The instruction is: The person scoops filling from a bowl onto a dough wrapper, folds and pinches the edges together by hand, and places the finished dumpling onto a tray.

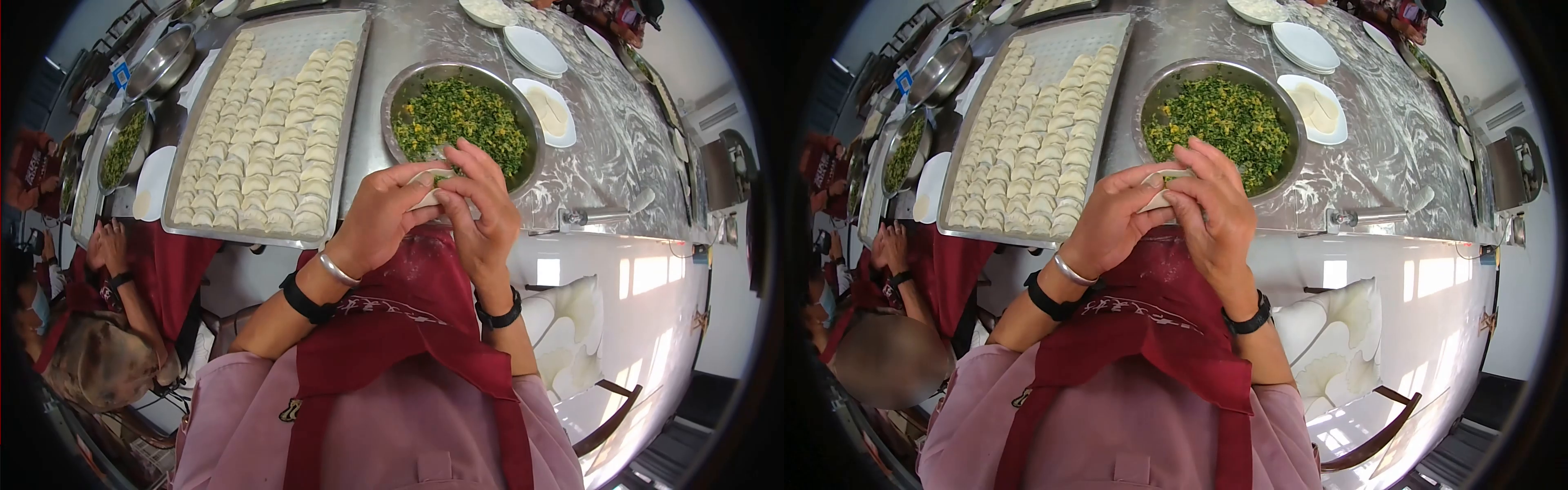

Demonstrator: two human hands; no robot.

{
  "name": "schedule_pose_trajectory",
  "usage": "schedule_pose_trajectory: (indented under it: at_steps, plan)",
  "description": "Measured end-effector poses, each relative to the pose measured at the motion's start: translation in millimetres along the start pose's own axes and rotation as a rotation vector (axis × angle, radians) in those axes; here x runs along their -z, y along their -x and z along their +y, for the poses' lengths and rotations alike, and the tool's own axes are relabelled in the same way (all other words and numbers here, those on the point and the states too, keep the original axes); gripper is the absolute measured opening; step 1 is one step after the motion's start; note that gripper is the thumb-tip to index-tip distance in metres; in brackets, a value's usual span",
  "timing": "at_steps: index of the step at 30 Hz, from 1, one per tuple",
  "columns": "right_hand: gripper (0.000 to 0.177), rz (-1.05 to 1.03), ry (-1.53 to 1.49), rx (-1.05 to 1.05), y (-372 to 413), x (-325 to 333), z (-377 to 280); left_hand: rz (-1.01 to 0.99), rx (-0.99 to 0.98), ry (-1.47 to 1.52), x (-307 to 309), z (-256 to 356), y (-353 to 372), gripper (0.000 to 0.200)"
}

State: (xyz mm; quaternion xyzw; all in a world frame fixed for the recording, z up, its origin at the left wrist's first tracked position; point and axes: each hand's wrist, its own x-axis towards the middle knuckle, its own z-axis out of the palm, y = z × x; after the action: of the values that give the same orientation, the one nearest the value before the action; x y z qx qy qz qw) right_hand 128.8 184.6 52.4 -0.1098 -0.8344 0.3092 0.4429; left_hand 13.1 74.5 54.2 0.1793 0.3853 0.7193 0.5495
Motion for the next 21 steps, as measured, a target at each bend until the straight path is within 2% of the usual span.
schedule_pose_trajectory:
  at_steps: [7, 10, 13, 16, 19, 21]
  plan:
    - [0.013, 0.085, -0.098, -0.145, -0.3, -8.3, 4.7, -0.014, -0.049, 0.004, -1.9, 2.1, -0.3, 0.039]
    - [0.013, 0.096, -0.103, -0.181, -3.7, -10.0, 3.4, -0.062, -0.152, -0.370, 1.0, 2.8, -2.4, 0.036]
    - [0.017, 0.105, -0.147, -0.217, -7.5, -14.4, 4.6, -0.036, -0.207, -0.482, 3.6, 5.2, -6.7, 0.039]
    - [0.022, 0.161, -0.246, -0.291, -10.4, -18.3, 5.9, 0.044, -0.310, -0.292, 3.2, -1.2, -13.7, 0.041]
    - [0.026, 0.240, -0.207, -0.309, -8.1, -14.4, 2.6, 0.108, -0.408, -0.108, -0.2, -3.6, -18.1, 0.042]
    - [0.026, 0.231, -0.193, -0.314, -4.9, -12.4, 4.2, 0.104, -0.420, -0.106, 0.4, -4.2, -18.3, 0.044]
